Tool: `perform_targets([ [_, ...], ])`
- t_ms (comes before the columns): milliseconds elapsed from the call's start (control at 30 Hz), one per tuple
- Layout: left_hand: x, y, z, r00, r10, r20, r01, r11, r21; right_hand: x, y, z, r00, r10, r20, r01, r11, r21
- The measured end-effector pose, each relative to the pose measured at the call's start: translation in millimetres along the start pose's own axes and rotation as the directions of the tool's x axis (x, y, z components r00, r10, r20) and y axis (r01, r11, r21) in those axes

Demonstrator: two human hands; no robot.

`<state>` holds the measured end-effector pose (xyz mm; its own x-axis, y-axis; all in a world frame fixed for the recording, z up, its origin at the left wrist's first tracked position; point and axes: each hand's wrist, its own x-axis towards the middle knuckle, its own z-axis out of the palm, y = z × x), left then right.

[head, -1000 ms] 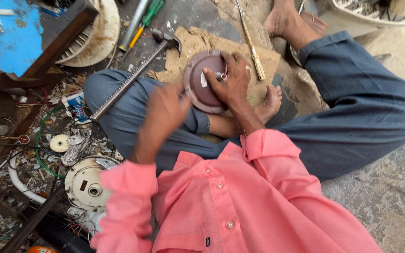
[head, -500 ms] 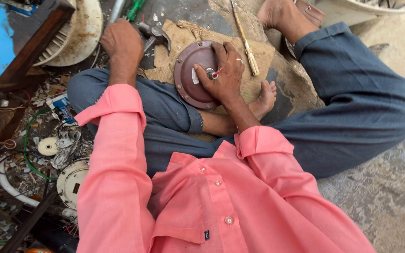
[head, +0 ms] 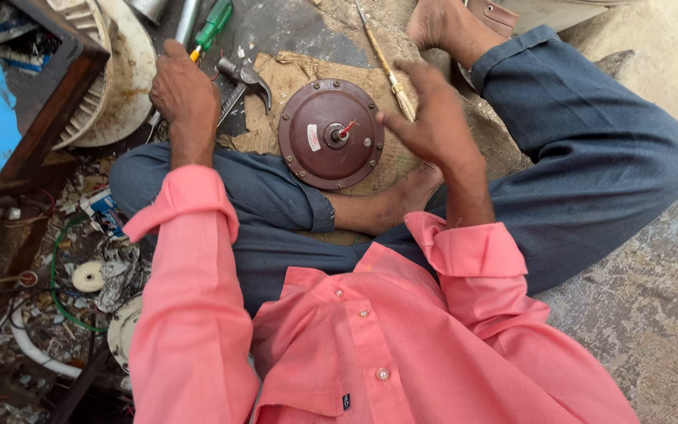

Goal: The person sits on the floor and uses a screwdriver to adjust wires and components on a circular brown electrical part. They manipulate the wires by hand and use the tool to tighten or loosen connections on the device.

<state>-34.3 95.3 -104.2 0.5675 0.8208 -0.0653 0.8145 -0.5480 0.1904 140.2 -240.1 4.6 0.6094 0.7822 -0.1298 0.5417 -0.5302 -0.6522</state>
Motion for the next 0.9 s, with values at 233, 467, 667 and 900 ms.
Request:
perform_targets([
  [233, -67.1, 116.7, -40.9, 0.762, 0.518, -0.39, -0.628, 0.441, -0.641, 11.2, -39.7, -22.1, 0.843, -0.132, -0.522, 0.447, 0.712, 0.542],
  [467, -90.9, 193.8, -53.9, 0.588, 0.808, -0.041, -0.509, 0.329, -0.796, -6.5, -42.1, -41.9, 0.85, -0.213, -0.481, 0.398, 0.858, 0.323],
  [667, -78.8, 196.7, -40.9, 0.581, 0.811, 0.066, -0.546, 0.449, -0.708, -7.7, -32.8, -26.7, 0.859, -0.289, -0.424, 0.42, 0.87, 0.258],
  [900, -83.0, 195.4, -46.3, 0.602, 0.784, 0.153, -0.489, 0.513, -0.705, -7.7, -26.1, -26.2, 0.85, -0.285, -0.442, 0.418, 0.877, 0.238],
])
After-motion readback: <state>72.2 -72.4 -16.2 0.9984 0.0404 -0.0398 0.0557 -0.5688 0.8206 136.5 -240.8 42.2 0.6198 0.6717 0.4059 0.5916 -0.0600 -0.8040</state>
